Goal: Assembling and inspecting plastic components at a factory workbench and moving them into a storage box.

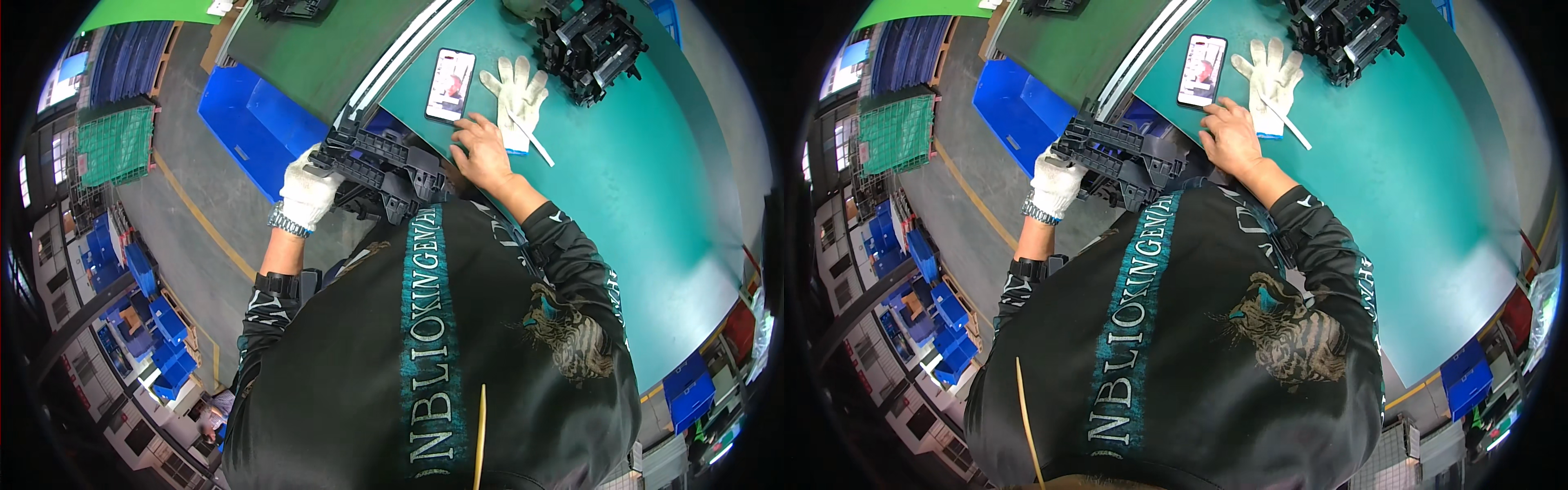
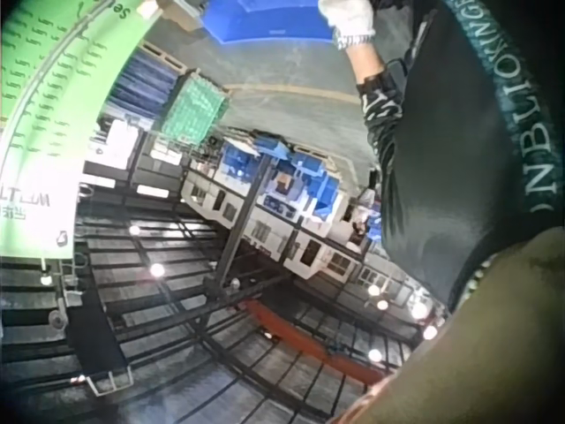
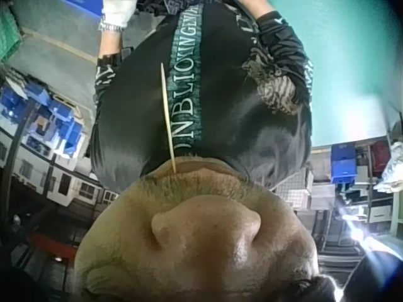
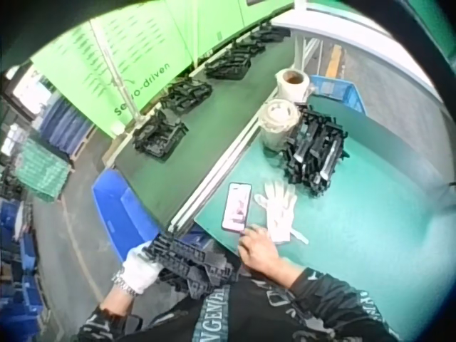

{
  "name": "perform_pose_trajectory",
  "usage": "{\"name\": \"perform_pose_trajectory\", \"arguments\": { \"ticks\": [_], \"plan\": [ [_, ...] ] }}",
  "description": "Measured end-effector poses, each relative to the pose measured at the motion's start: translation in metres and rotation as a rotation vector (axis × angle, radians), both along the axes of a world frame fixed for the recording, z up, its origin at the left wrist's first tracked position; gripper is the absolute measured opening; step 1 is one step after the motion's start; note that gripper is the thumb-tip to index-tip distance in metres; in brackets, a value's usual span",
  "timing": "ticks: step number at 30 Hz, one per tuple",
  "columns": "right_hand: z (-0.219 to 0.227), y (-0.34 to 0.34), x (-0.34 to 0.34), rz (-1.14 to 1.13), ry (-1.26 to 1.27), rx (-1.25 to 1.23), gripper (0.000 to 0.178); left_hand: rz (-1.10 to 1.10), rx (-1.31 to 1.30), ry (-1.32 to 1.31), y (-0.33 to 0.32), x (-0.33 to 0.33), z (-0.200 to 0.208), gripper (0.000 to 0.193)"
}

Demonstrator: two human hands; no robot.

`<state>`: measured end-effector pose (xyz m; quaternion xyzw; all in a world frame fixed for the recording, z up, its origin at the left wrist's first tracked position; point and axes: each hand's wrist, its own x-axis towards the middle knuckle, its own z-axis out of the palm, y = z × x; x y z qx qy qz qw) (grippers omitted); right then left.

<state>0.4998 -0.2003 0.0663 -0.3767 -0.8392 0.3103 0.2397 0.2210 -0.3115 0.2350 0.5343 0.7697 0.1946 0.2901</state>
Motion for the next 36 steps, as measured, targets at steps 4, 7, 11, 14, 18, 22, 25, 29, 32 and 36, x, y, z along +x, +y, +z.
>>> {"name": "perform_pose_trajectory", "arguments": {
  "ticks": [4, 7, 11, 14, 18, 22, 25, 29, 32, 36],
  "plan": [
    [0.007, 0.001, -0.016, 0.035, -0.126, -0.041, 0.017, -0.062, 0.017, 0.039, 0.017, -0.025, 0.007, 0.034],
    [0.016, 0.004, -0.025, 0.052, -0.193, -0.073, 0.019, 0.087, 0.092, -0.22, 0.033, -0.044, 0.008, 0.033],
    [0.022, 0.005, -0.039, 0.046, -0.251, -0.105, 0.02, -0.025, 0.188, -0.091, 0.048, -0.091, -0.01, 0.031],
    [0.022, 0.009, -0.049, 0.025, -0.286, -0.116, 0.02, 0.011, 0.237, -0.17, 0.068, -0.099, -0.007, 0.03],
    [0.023, 0.01, -0.055, -0.01, -0.317, -0.122, 0.019, -0.03, 0.248, -0.184, 0.095, -0.117, -0.005, 0.03],
    [0.024, -0.005, -0.042, -0.099, -0.266, -0.143, 0.016, -0.05, 0.222, -0.149, 0.12, -0.123, 0.003, 0.029],
    [0.034, -0.017, -0.031, -0.214, -0.212, -0.167, 0.013, -0.008, 0.247, -0.206, 0.15, -0.123, 0.007, 0.027],
    [0.08, -0.013, -0.021, -0.436, 0.269, -0.524, 0.027, 0.084, 0.175, -0.346, 0.214, -0.089, 0.026, 0.026],
    [0.158, 0.013, -0.029, -0.42, 0.558, -0.087, 0.071, -0.188, 0.071, -0.36, 0.259, -0.064, 0.021, 0.038],
    [0.189, 0.038, -0.018, -0.608, 0.791, 0.255, 0.082, -0.37, 0.268, -0.804, 0.276, 0.083, 0.067, 0.022]
  ]
}}
